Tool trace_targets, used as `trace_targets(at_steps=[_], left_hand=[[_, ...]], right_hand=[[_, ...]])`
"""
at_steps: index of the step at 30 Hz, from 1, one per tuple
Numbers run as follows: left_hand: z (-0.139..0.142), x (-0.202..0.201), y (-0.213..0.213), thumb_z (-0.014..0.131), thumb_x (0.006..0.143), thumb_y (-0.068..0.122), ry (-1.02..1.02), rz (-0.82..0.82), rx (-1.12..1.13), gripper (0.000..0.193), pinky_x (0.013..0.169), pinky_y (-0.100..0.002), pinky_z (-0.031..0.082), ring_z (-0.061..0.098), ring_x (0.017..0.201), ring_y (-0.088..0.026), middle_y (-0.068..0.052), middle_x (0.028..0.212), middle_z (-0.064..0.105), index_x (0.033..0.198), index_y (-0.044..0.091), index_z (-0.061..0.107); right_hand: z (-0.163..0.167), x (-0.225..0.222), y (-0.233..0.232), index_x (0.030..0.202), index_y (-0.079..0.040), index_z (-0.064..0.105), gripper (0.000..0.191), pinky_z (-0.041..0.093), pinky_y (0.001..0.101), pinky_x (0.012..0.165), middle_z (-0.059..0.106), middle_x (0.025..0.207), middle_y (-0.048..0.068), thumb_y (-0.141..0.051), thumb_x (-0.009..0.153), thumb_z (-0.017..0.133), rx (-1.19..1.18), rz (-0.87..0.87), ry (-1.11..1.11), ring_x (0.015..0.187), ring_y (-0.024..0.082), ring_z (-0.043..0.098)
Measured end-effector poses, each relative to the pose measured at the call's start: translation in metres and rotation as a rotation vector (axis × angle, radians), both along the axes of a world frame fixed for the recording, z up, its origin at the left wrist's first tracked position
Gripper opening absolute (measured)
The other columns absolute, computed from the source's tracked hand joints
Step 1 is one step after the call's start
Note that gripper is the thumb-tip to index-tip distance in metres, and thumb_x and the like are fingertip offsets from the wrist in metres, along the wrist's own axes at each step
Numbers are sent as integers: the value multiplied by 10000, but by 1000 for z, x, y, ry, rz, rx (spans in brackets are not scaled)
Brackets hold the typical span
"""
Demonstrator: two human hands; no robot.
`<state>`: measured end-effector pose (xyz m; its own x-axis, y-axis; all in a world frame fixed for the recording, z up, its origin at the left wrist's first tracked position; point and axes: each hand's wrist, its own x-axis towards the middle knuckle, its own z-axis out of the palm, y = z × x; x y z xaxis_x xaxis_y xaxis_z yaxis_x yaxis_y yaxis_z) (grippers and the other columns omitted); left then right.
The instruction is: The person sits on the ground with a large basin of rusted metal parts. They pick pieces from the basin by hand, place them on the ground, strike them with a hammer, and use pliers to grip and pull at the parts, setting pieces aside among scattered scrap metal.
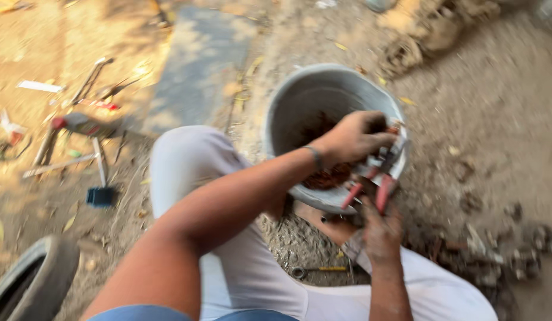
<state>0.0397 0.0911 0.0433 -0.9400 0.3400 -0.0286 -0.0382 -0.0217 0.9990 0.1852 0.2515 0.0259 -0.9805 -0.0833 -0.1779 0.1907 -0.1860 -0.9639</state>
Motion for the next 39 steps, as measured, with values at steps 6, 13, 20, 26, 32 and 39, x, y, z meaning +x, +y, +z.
trace_targets(at_steps=[6,13,20,26,32,39], left_hand=[[-28,-34,10,716,762,167,148,295,-421,221,810,-466,596,744,899,-372,-212,902,758,937,32,713],[-28,-37,12,673,763,163,16,212,-641,285,878,-445,607,759,1011,-334,-190,1051,776,1000,80,807],[11,-34,17,619,768,156,-131,280,-420,328,770,-445,644,788,968,-289,-119,1057,831,1014,119,833],[10,-34,11,655,741,180,-130,226,-451,333,764,-436,662,793,985,-265,-85,1067,824,1021,137,829],[-12,-36,6,701,776,190,-7,195,-557,294,872,-451,603,738,1048,-344,-197,1097,769,1010,54,814],[-41,-37,-5,693,877,447,8,-54,-503,460,743,-409,605,777,716,-265,-145,775,815,840,3,812]], right_hand=[[5,-9,2,1421,79,504,387,558,534,964,611,1349,244,-46,1058,452,71,-51,-19,1197,397,650],[-10,-21,12,1424,14,502,365,529,562,982,569,1401,242,-142,1104,422,116,-87,-93,1242,410,616],[-52,-48,-6,1427,-45,503,372,508,581,990,548,1433,218,-198,1104,402,151,-50,-154,1263,403,593],[-58,-63,25,1431,-96,504,379,491,598,996,530,1459,197,-246,1104,386,150,-13,-197,1281,397,575],[-71,-71,56,1434,-147,505,386,473,614,1002,513,1486,175,-295,1104,369,40,20,-170,1299,391,556],[-51,-19,34,1311,76,630,325,561,394,913,705,1204,173,-94,1043,563,394,-183,110,1098,319,670]])
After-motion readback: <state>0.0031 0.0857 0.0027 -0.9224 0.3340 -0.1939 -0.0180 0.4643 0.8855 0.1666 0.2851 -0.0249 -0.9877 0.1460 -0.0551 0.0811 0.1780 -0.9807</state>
